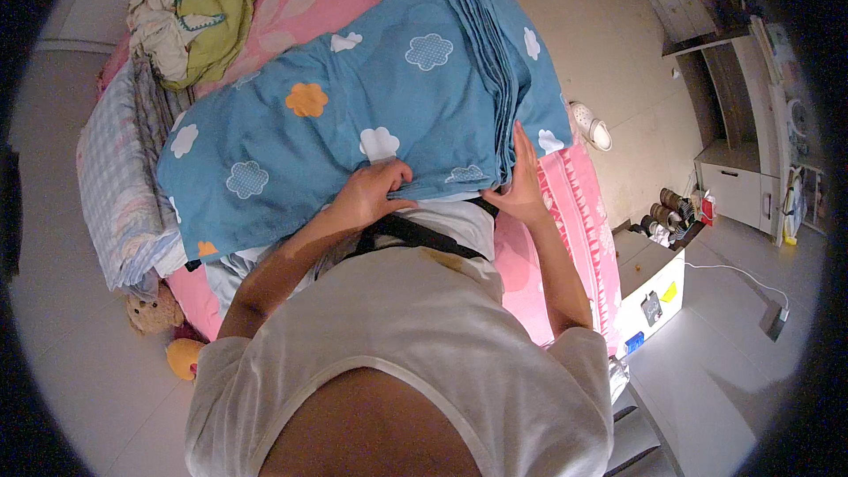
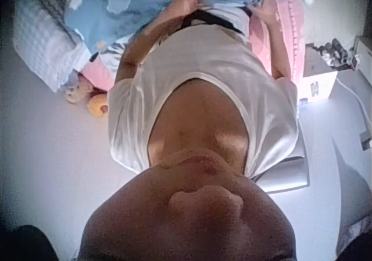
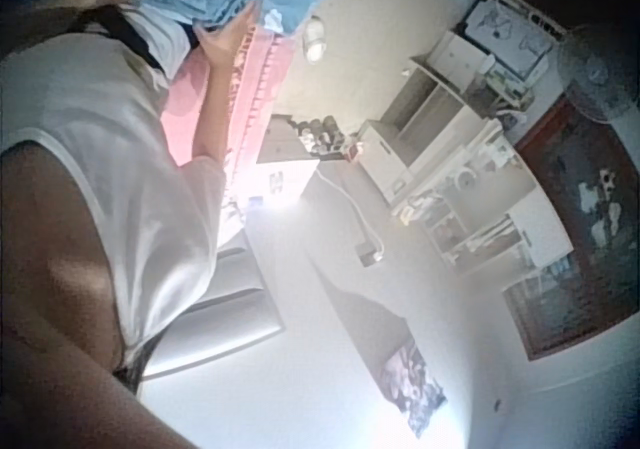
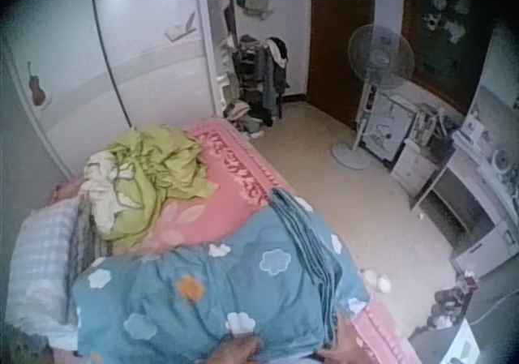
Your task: The person folds a blue patterned duvet cover by aligning the edges, smoothing the fabric with their hands, and making successive folds until it is a compact rectangle.
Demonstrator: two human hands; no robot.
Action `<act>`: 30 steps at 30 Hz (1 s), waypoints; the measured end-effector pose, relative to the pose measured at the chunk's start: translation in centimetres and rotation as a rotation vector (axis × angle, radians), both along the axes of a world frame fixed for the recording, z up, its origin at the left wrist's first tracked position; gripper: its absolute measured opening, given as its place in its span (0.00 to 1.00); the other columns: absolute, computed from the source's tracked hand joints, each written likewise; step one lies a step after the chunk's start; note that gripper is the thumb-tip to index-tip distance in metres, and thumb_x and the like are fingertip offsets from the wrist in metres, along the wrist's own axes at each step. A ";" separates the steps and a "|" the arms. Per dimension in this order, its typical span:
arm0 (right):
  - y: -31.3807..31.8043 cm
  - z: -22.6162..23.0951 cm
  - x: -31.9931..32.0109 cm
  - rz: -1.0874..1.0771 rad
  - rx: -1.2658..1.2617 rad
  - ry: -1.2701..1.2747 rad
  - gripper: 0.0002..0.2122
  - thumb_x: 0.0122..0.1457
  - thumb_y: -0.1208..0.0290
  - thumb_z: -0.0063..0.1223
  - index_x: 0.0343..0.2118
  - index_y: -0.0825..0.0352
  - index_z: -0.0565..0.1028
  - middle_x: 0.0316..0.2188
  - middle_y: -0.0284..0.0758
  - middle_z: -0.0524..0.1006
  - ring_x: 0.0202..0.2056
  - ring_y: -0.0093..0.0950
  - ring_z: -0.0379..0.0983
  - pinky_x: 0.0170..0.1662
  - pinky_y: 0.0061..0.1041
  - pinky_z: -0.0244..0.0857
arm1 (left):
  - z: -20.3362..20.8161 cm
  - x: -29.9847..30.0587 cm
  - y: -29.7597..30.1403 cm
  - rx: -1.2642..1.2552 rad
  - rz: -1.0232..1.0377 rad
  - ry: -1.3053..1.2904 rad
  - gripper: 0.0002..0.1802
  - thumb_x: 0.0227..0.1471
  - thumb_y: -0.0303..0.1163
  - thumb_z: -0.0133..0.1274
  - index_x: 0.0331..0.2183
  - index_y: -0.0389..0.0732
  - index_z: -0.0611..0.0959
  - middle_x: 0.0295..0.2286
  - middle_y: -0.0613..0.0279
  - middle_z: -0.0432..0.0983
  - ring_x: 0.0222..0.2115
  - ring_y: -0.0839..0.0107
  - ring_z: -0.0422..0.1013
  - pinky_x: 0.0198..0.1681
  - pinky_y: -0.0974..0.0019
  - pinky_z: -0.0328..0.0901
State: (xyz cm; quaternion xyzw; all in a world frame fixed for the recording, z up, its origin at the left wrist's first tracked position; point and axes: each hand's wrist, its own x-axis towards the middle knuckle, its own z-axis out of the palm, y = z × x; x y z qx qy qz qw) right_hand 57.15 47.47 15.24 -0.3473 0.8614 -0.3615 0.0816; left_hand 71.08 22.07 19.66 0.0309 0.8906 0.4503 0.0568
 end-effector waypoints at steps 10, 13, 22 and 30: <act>-0.7 -2.8 -0.6 -0.129 -0.190 0.282 0.37 0.33 0.71 0.52 0.54 0.71 0.58 0.52 0.47 0.62 0.53 0.46 0.58 0.56 0.38 0.50 | 1.0 2.7 -1.2 -0.312 -0.123 0.226 0.25 0.41 0.33 0.56 0.45 0.44 0.72 0.43 0.59 0.67 0.46 0.61 0.62 0.52 0.54 0.55; -1.2 -2.8 -0.7 -0.208 -0.207 0.333 0.32 0.36 0.69 0.51 0.50 0.72 0.63 0.48 0.48 0.65 0.49 0.45 0.61 0.53 0.38 0.54 | 3.4 6.0 -3.3 -0.433 0.011 0.080 0.32 0.40 0.35 0.56 0.50 0.44 0.69 0.49 0.58 0.63 0.52 0.61 0.59 0.56 0.54 0.51; 2.5 -4.7 -3.7 -0.287 -0.367 0.153 0.29 0.44 0.65 0.57 0.49 0.74 0.62 0.48 0.47 0.65 0.50 0.41 0.62 0.52 0.34 0.56 | 5.5 17.5 -9.6 -0.827 0.336 0.005 0.40 0.31 0.41 0.59 0.51 0.45 0.69 0.53 0.59 0.60 0.54 0.58 0.56 0.57 0.51 0.50; -1.2 9.3 -9.1 0.188 -0.168 -0.084 0.13 0.40 0.84 0.54 0.34 0.73 0.74 0.42 0.37 0.71 0.44 0.27 0.68 0.47 0.22 0.59 | 4.3 23.2 -16.0 -0.905 0.454 0.111 0.39 0.30 0.39 0.58 0.49 0.43 0.70 0.52 0.56 0.60 0.54 0.55 0.56 0.57 0.50 0.48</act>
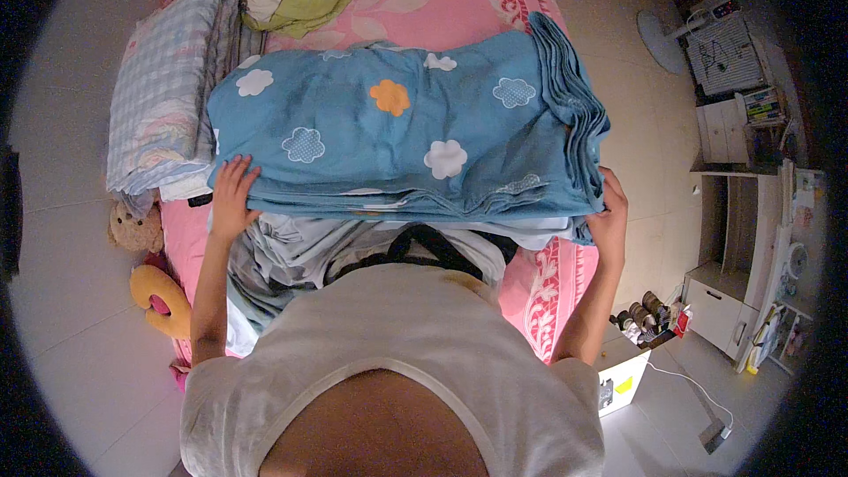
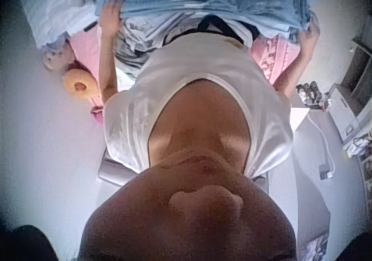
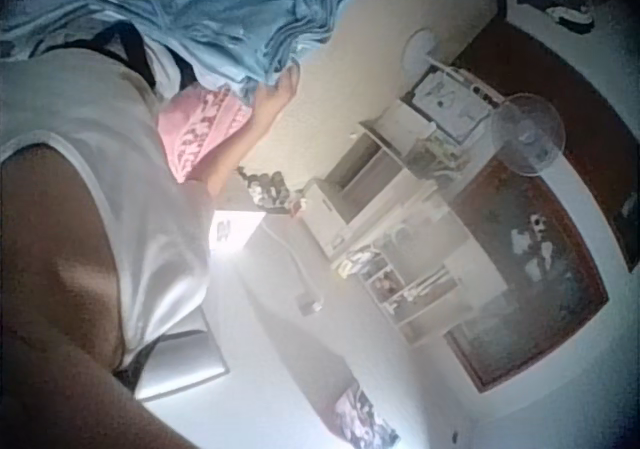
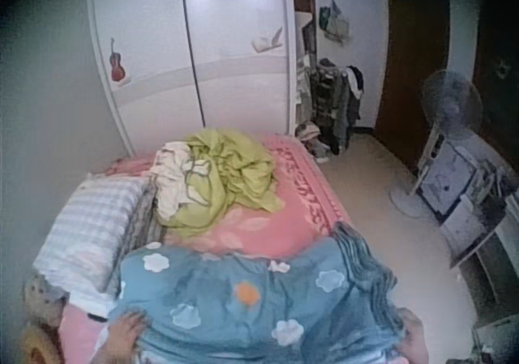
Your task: The person folds a blue patterned duvet cover by aligning the edges, smoothing the fabric with their hands, and making successive folds until it is a compact rectangle.
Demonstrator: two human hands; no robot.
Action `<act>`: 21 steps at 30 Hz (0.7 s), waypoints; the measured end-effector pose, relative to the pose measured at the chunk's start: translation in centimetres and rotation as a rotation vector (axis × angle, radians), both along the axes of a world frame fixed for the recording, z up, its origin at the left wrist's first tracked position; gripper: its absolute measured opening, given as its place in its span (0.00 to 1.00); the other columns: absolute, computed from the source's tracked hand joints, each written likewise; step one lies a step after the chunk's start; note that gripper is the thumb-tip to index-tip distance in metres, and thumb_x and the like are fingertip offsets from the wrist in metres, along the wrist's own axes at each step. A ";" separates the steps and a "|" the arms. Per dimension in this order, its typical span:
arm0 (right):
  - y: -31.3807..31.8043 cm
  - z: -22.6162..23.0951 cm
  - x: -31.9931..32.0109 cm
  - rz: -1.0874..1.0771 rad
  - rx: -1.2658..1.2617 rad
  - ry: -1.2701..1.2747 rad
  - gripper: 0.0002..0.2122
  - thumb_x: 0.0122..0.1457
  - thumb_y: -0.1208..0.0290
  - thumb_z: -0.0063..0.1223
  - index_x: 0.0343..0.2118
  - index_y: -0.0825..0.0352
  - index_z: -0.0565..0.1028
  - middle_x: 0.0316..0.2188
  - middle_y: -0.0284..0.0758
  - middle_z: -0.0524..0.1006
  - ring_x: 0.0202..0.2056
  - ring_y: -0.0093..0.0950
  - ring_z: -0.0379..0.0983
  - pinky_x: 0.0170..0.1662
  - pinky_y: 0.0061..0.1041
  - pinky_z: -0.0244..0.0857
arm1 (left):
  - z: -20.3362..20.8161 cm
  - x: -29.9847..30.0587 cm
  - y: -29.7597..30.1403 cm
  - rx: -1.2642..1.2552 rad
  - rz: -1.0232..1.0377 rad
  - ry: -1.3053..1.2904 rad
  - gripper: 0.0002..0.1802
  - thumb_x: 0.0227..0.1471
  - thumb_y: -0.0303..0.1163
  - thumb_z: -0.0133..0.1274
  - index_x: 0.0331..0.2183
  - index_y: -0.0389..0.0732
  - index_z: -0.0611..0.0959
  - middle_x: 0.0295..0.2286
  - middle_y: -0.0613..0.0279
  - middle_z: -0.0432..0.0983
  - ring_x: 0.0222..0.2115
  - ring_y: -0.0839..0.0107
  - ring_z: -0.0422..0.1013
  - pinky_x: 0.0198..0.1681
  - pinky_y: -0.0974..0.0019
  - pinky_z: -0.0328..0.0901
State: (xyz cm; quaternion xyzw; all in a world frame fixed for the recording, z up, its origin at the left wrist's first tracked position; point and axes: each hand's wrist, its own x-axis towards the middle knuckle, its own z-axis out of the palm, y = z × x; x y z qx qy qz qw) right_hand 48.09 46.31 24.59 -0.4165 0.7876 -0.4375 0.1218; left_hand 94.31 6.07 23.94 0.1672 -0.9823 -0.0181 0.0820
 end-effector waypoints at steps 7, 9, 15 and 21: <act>1.0 -0.9 -2.4 0.166 0.076 -0.454 0.19 0.39 0.84 0.53 0.39 0.73 0.73 0.54 0.35 0.62 0.52 0.25 0.60 0.51 0.20 0.54 | 3.0 -2.2 -3.2 0.013 0.111 0.165 0.16 0.28 0.23 0.52 0.28 0.38 0.74 0.27 0.53 0.69 0.31 0.51 0.66 0.35 0.56 0.62; 1.2 -1.2 -3.4 0.221 0.051 -0.396 0.19 0.39 0.84 0.53 0.39 0.73 0.73 0.53 0.36 0.63 0.53 0.25 0.59 0.51 0.21 0.53 | 4.6 -2.6 -4.7 0.007 0.174 0.162 0.15 0.29 0.22 0.52 0.28 0.38 0.73 0.26 0.53 0.69 0.29 0.51 0.66 0.31 0.57 0.61; -2.4 1.6 -3.4 -0.126 -0.160 -0.190 0.12 0.47 0.81 0.51 0.37 0.74 0.73 0.44 0.37 0.71 0.47 0.28 0.66 0.50 0.23 0.57 | 10.1 -6.7 -7.2 -0.204 0.125 0.342 0.16 0.29 0.22 0.54 0.28 0.39 0.73 0.25 0.53 0.67 0.28 0.53 0.66 0.30 0.58 0.61; -9.9 9.7 -9.6 -0.244 -0.142 0.507 0.10 0.52 0.77 0.49 0.38 0.71 0.72 0.34 0.39 0.72 0.35 0.30 0.70 0.42 0.24 0.61 | 15.0 -12.8 -13.0 -0.436 0.114 0.256 0.22 0.31 0.22 0.55 0.36 0.41 0.73 0.29 0.56 0.71 0.32 0.54 0.69 0.32 0.57 0.63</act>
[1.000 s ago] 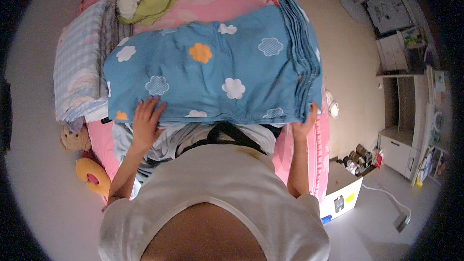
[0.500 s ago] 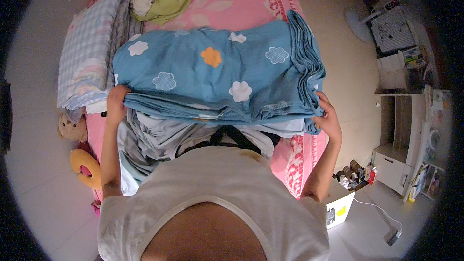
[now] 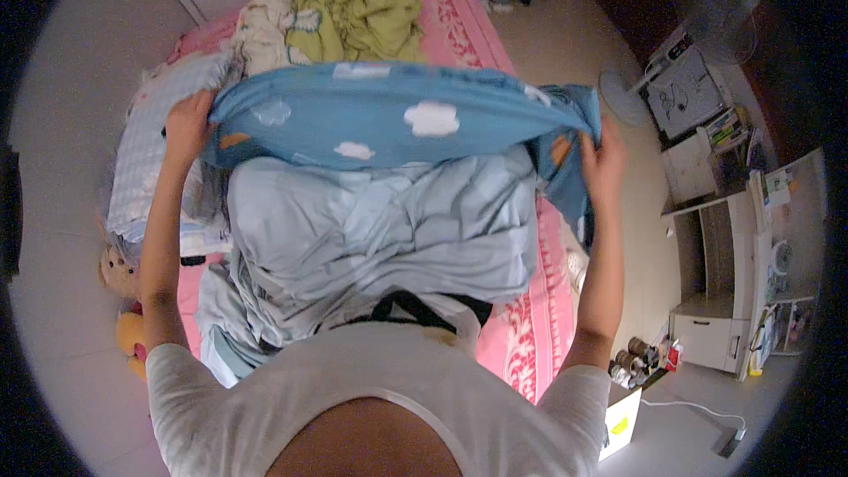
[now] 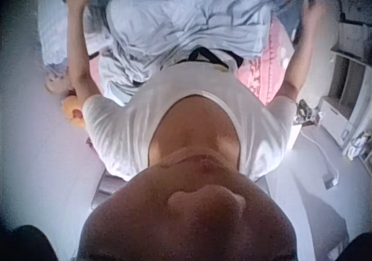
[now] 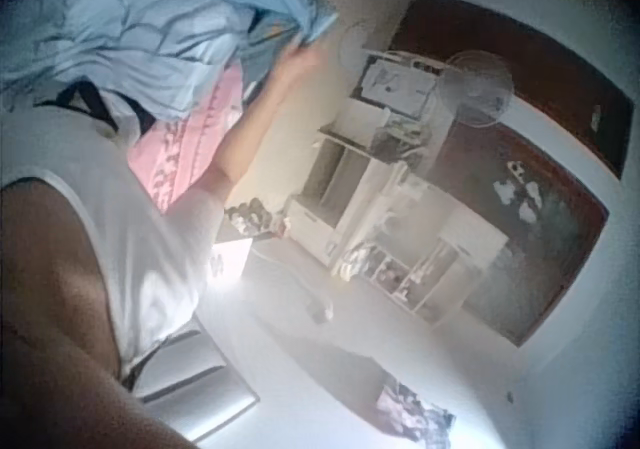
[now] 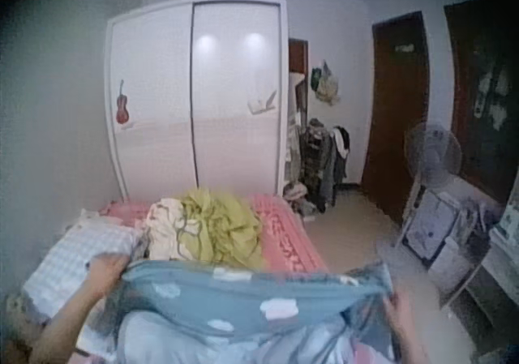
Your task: The person folds a blue patterned duvet cover by aligning the edges, smoothing the fabric with their hands, and making successive folds until it is a compact rectangle.
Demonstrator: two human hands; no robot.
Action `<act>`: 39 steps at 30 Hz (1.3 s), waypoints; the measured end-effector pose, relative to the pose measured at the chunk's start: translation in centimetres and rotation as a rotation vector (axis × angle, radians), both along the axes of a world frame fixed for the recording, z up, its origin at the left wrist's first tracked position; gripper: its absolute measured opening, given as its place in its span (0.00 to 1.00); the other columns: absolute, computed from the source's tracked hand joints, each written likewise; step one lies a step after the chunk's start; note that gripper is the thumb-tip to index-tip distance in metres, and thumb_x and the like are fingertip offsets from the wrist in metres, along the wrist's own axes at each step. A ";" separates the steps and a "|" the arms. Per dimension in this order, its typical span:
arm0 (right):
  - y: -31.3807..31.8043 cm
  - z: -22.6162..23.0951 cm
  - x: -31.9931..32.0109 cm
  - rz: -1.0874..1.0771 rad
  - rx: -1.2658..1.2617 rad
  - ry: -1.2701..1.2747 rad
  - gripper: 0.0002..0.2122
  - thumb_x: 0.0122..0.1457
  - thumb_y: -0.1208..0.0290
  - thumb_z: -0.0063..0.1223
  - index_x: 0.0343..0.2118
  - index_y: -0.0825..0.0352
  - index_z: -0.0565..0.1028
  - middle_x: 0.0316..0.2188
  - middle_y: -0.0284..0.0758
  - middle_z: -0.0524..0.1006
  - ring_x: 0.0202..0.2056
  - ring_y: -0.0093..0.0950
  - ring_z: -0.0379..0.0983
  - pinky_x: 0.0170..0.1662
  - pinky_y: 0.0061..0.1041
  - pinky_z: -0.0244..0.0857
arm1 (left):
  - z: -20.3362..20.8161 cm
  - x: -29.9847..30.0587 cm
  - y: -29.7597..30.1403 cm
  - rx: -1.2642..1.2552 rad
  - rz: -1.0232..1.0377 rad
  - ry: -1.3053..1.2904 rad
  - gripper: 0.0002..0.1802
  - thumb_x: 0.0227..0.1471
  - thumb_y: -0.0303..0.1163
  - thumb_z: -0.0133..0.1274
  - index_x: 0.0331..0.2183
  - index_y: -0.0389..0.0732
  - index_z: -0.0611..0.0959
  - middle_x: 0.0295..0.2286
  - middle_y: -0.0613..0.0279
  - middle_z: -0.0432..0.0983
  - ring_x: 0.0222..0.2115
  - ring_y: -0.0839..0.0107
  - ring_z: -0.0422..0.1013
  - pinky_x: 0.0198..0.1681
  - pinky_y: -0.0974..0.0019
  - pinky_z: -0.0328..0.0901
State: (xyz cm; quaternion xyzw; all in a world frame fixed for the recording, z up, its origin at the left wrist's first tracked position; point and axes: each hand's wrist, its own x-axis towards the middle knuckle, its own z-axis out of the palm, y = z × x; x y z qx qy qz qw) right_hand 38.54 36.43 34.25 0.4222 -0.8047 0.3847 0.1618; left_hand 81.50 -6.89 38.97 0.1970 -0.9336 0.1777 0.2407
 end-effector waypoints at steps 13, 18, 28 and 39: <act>-4.5 -6.6 -1.0 0.134 0.174 -0.058 0.19 0.39 0.81 0.49 0.39 0.67 0.70 0.36 0.43 0.71 0.39 0.44 0.67 0.41 0.34 0.63 | -5.8 1.7 -3.2 0.160 0.325 0.086 0.09 0.36 0.25 0.50 0.27 0.41 0.74 0.28 0.54 0.72 0.33 0.54 0.68 0.33 0.56 0.62; -2.8 -10.4 3.5 -0.019 0.333 0.053 0.21 0.42 0.76 0.52 0.43 0.70 0.67 0.38 0.45 0.70 0.41 0.46 0.66 0.45 0.37 0.60 | -8.9 7.3 -2.4 0.500 0.183 -0.017 0.22 0.30 0.18 0.51 0.36 0.39 0.76 0.36 0.52 0.71 0.39 0.50 0.66 0.43 0.58 0.62; -2.2 -14.4 0.4 -0.102 -0.027 -0.151 0.10 0.46 0.74 0.48 0.32 0.72 0.70 0.32 0.43 0.70 0.37 0.39 0.67 0.41 0.30 0.61 | -10.5 11.1 -6.7 0.622 0.353 0.574 0.12 0.37 0.15 0.43 0.28 0.35 0.78 0.23 0.55 0.73 0.27 0.60 0.71 0.34 0.66 0.65; -3.3 -14.2 -5.3 -0.074 -0.050 -0.096 0.10 0.46 0.78 0.45 0.34 0.71 0.71 0.28 0.39 0.71 0.32 0.32 0.68 0.39 0.25 0.61 | -9.7 10.9 1.4 1.132 0.189 0.679 0.32 0.48 0.25 0.50 0.54 0.41 0.59 0.46 0.52 0.62 0.41 0.68 0.67 0.44 0.66 0.64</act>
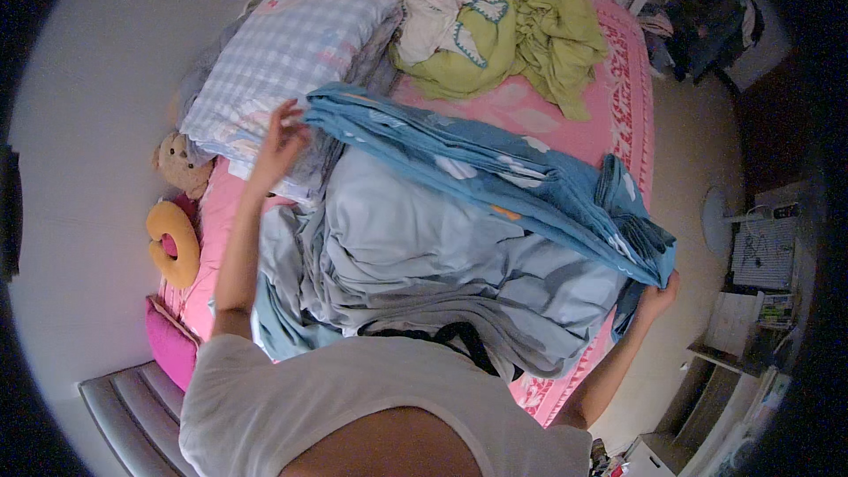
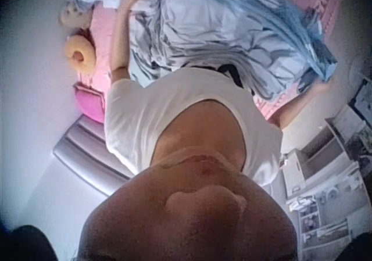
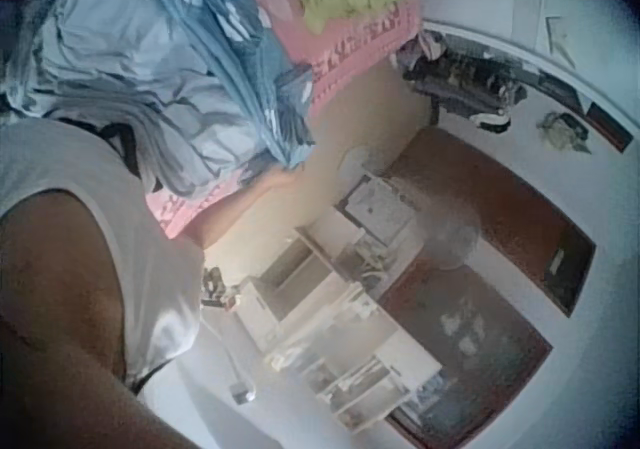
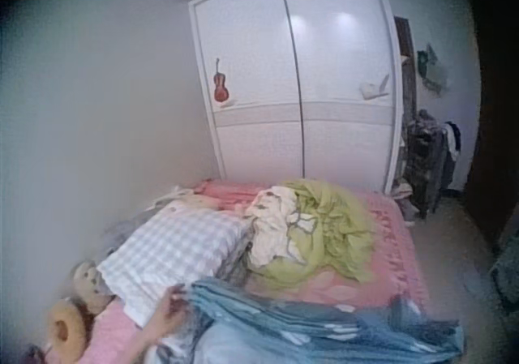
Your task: The person folds a blue patterned duvet cover by aligning the edges, smoothing the fabric with their hands, and making successive folds until it is a compact rectangle.
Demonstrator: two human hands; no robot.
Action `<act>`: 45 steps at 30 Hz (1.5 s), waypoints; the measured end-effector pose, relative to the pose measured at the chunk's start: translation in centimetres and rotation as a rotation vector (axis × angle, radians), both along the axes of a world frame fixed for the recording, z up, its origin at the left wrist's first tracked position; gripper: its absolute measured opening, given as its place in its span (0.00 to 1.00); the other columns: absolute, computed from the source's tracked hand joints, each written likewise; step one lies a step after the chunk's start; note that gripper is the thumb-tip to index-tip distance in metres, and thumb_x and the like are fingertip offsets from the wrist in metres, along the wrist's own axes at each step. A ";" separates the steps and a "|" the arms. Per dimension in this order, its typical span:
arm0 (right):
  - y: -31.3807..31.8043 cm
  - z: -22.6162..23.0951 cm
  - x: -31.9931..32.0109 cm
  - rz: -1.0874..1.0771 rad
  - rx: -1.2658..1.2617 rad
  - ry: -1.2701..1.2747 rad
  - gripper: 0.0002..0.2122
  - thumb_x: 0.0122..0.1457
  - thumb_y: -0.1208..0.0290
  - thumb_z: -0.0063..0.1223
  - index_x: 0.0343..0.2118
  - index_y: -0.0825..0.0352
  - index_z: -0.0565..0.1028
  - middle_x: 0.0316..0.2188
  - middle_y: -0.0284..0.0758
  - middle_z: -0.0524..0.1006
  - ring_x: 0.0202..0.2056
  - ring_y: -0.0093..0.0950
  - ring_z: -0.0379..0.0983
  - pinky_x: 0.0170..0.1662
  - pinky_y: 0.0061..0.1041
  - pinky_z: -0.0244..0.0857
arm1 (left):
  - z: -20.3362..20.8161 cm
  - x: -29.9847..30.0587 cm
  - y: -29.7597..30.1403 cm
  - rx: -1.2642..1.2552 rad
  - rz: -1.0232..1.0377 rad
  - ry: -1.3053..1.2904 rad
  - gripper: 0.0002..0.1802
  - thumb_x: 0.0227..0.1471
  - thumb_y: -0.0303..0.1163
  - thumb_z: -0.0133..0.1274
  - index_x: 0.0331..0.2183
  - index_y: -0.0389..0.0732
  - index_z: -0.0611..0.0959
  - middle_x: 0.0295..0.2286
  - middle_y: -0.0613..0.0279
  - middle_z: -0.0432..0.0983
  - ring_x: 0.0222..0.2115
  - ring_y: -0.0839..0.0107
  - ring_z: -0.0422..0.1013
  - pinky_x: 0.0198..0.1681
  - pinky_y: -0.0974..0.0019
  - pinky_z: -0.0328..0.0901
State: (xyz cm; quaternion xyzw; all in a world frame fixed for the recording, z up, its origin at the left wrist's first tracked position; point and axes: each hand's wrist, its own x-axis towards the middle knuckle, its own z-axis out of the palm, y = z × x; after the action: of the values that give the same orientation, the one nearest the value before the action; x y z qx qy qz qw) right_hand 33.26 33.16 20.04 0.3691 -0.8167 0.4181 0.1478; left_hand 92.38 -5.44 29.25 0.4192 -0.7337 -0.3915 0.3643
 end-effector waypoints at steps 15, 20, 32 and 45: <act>3.4 1.7 1.6 -0.179 -0.236 0.163 0.12 0.53 0.69 0.51 0.35 0.73 0.71 0.33 0.40 0.72 0.37 0.33 0.67 0.43 0.28 0.60 | -0.6 -2.9 4.3 0.101 0.347 0.494 0.14 0.44 0.24 0.59 0.20 0.41 0.68 0.13 0.71 0.65 0.13 0.83 0.61 0.16 0.78 0.60; 9.5 -4.1 2.2 -0.117 -0.110 0.060 0.16 0.54 0.67 0.51 0.40 0.74 0.71 0.37 0.42 0.73 0.40 0.33 0.68 0.46 0.30 0.60 | -5.1 -0.7 8.6 0.382 0.309 0.376 0.14 0.51 0.32 0.54 0.19 0.39 0.72 0.16 0.69 0.69 0.17 0.81 0.64 0.22 0.75 0.64; 11.2 -7.3 6.1 -0.174 -0.064 -0.245 0.23 0.53 0.67 0.53 0.49 0.76 0.65 0.48 0.46 0.68 0.46 0.35 0.66 0.49 0.29 0.59 | -5.3 -4.0 12.7 0.399 0.720 0.638 0.19 0.49 0.28 0.53 0.44 0.40 0.70 0.29 0.64 0.71 0.24 0.79 0.67 0.20 0.74 0.63; 6.9 0.4 11.9 0.088 0.359 0.100 0.28 0.51 0.70 0.52 0.54 0.73 0.59 0.53 0.49 0.61 0.55 0.45 0.54 0.58 0.39 0.44 | -10.9 0.9 11.9 0.369 0.633 0.470 0.17 0.54 0.30 0.45 0.47 0.37 0.69 0.34 0.59 0.71 0.23 0.75 0.68 0.28 0.74 0.67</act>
State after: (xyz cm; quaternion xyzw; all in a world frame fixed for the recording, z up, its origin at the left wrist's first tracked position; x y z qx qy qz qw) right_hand 45.16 40.04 20.40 0.4453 -0.8529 0.2528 0.1017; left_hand 93.28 6.50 18.30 0.5809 -0.3837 -0.4698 0.5427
